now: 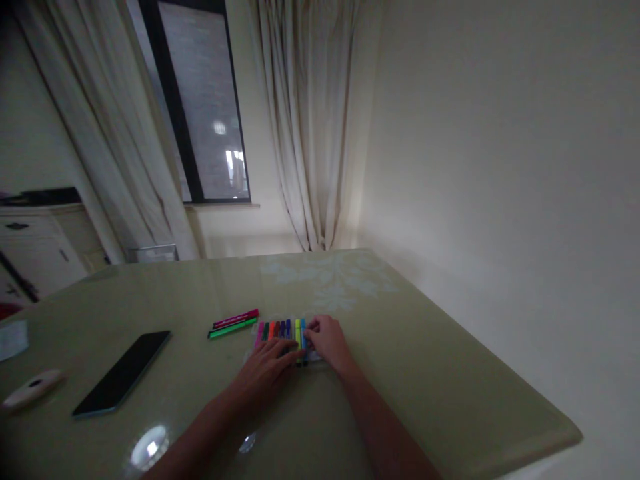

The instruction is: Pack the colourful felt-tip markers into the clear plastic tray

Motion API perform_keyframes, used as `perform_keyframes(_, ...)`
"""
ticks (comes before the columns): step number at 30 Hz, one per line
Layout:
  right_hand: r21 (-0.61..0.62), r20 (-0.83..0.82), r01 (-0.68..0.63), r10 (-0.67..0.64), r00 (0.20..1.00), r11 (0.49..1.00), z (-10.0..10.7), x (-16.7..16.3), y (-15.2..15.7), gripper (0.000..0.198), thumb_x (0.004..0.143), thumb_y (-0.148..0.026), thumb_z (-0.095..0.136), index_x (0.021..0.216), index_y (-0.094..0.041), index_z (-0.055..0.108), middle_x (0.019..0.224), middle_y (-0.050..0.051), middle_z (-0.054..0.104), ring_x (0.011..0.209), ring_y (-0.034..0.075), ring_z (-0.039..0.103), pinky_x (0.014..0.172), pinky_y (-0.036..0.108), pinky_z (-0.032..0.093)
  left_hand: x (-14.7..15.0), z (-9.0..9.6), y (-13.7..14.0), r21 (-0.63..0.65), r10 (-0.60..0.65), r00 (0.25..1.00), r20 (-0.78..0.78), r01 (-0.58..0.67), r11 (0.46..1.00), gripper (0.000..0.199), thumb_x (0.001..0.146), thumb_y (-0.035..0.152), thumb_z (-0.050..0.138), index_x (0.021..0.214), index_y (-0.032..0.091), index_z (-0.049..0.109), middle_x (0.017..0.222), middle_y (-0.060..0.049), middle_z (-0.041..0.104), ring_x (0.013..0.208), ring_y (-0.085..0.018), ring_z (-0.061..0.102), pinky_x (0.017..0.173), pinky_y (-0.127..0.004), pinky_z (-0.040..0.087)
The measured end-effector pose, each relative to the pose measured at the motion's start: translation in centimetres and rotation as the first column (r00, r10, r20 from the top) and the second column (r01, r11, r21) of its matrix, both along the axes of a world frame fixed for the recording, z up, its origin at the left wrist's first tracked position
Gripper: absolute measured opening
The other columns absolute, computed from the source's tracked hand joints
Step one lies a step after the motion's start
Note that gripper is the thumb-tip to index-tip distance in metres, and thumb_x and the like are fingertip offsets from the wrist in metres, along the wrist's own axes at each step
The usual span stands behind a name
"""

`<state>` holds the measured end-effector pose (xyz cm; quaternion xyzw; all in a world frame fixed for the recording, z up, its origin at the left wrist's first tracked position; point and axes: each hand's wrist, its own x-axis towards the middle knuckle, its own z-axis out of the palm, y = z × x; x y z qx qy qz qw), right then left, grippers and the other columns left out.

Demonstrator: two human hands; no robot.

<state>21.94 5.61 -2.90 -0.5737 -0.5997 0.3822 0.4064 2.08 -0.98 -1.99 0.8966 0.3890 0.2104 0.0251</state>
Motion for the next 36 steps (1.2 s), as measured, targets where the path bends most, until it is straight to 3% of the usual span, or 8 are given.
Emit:
perform_keyframes(10, 0.149, 0.101, -0.022, 0.006, 0.995, 0.989, -0.9, 0.2, 0.2, 0.013, 0.074, -0.023, 0.078, 0.065, -0.022, 0.069, 0.058, -0.001, 0.064, 0.054, 0.013, 0.057, 0.055, 0.024, 0.038, 0.0, -0.1, 0.4, -0.047, 0.019, 0.992, 0.123, -0.013, 0.999, 0.033, 0.099, 0.028, 0.055, 0.129, 0.031, 0.068, 0.129, -0.007, 0.069, 0.119, -0.026, 0.062, 0.104, -0.046, 0.048)
perform_keyframes(13, 0.186, 0.128, -0.019, -0.005, 0.992, 0.982, -0.4, 0.2, -0.1, 0.015, 0.080, -0.026, 0.074, 0.066, -0.022, 0.071, 0.060, 0.001, 0.065, 0.059, 0.015, 0.059, 0.058, 0.026, 0.040, -1.9, 0.2, 1.5, -0.069, 0.176, 0.959, 0.220, -0.165, 0.984, 0.036, 0.103, 0.024, 0.043, 0.127, 0.024, 0.069, 0.126, -0.010, 0.070, 0.115, -0.024, 0.065, 0.101, -0.041, 0.050)
perform_keyframes(16, 0.202, 0.127, -0.005, -0.021, 0.992, 0.979, 0.2, -0.1, -0.4, 0.016, 0.084, -0.028, 0.070, 0.070, -0.021, 0.073, 0.066, 0.003, 0.068, 0.061, 0.016, 0.060, 0.059, 0.026, 0.041, -4.8, 0.0, 2.6, 0.012, 0.502, 0.847, 0.173, -0.512, 0.859, 0.042, 0.100, 0.018, 0.038, 0.129, 0.018, 0.068, 0.131, -0.016, 0.067, 0.121, -0.031, 0.060, 0.103, -0.050, 0.047)
perform_keyframes(18, 0.215, 0.135, -0.003, -0.026, 0.990, 0.977, 0.5, -0.2, -0.4, 0.014, 0.083, -0.027, 0.071, 0.071, -0.021, 0.073, 0.068, 0.004, 0.070, 0.061, 0.016, 0.060, 0.058, 0.026, 0.042, -6.6, -0.4, 2.9, 0.035, 0.639, 0.763, 0.097, -0.644, 0.764, 0.042, 0.098, 0.019, 0.042, 0.133, 0.017, 0.065, 0.132, -0.019, 0.066, 0.122, -0.036, 0.057, 0.101, -0.056, 0.045)
perform_keyframes(24, 0.251, 0.107, -0.018, -0.009, 0.994, 0.968, 1.2, -0.4, -0.6, 0.014, 0.082, -0.029, 0.072, 0.071, -0.021, 0.073, 0.068, 0.004, 0.070, 0.063, 0.016, 0.061, 0.059, 0.026, 0.043, -8.4, -0.5, 3.3, -0.024, 0.688, 0.721, 0.085, -0.689, 0.724, 0.024, 0.094, 0.028, 0.050, 0.098, 0.020, 0.073, 0.114, -0.016, 0.071, 0.111, -0.035, 0.060, 0.093, -0.051, 0.045)
perform_keyframes(27, 0.256, 0.094, -0.036, 0.012, 0.995, 0.966, 1.8, -0.7, -1.0, 0.015, 0.085, -0.031, 0.068, 0.074, -0.021, 0.073, 0.068, 0.003, 0.070, 0.063, 0.016, 0.061, 0.061, 0.026, 0.044, -7.7, 0.5, 3.5, -0.147, 0.616, 0.710, 0.343, -0.607, 0.781, 0.028, 0.095, 0.035, 0.049, 0.098, 0.020, 0.072, 0.102, -0.013, 0.073, 0.100, -0.031, 0.064, 0.089, -0.047, 0.048)
perform_keyframes(30, 0.235, 0.016, -0.110, 0.110, 0.994, 0.966, 2.4, -1.5, -1.6, 0.022, 0.088, -0.037, 0.067, 0.075, -0.020, 0.072, 0.067, 0.002, 0.069, 0.060, 0.015, 0.060, 0.061, 0.026, 0.044, -6.3, 1.8, 3.5, -0.350, 0.481, 0.592, 0.647, -0.329, 0.877, 0.038, 0.093, 0.050, 0.054, 0.106, 0.019, 0.072, 0.096, -0.009, 0.075, 0.089, -0.026, 0.067, 0.081, -0.039, 0.052)
perform_keyframes(36, 0.208, -0.176, -0.313, 0.350, 0.920, 0.927, 3.6, -3.0, -3.0, 0.036, 0.088, -0.053, 0.068, 0.080, -0.019, 0.073, 0.073, 0.002, 0.069, 0.062, 0.015, 0.060, 0.063, 0.026, 0.046, -3.1, 3.3, 1.8, -0.526, 0.450, 0.389, 0.804, 0.110, 0.844, 0.051, 0.080, 0.060, 0.072, 0.105, 0.016, 0.071, 0.093, -0.006, 0.075, 0.078, -0.019, 0.068, 0.071, -0.030, 0.054)
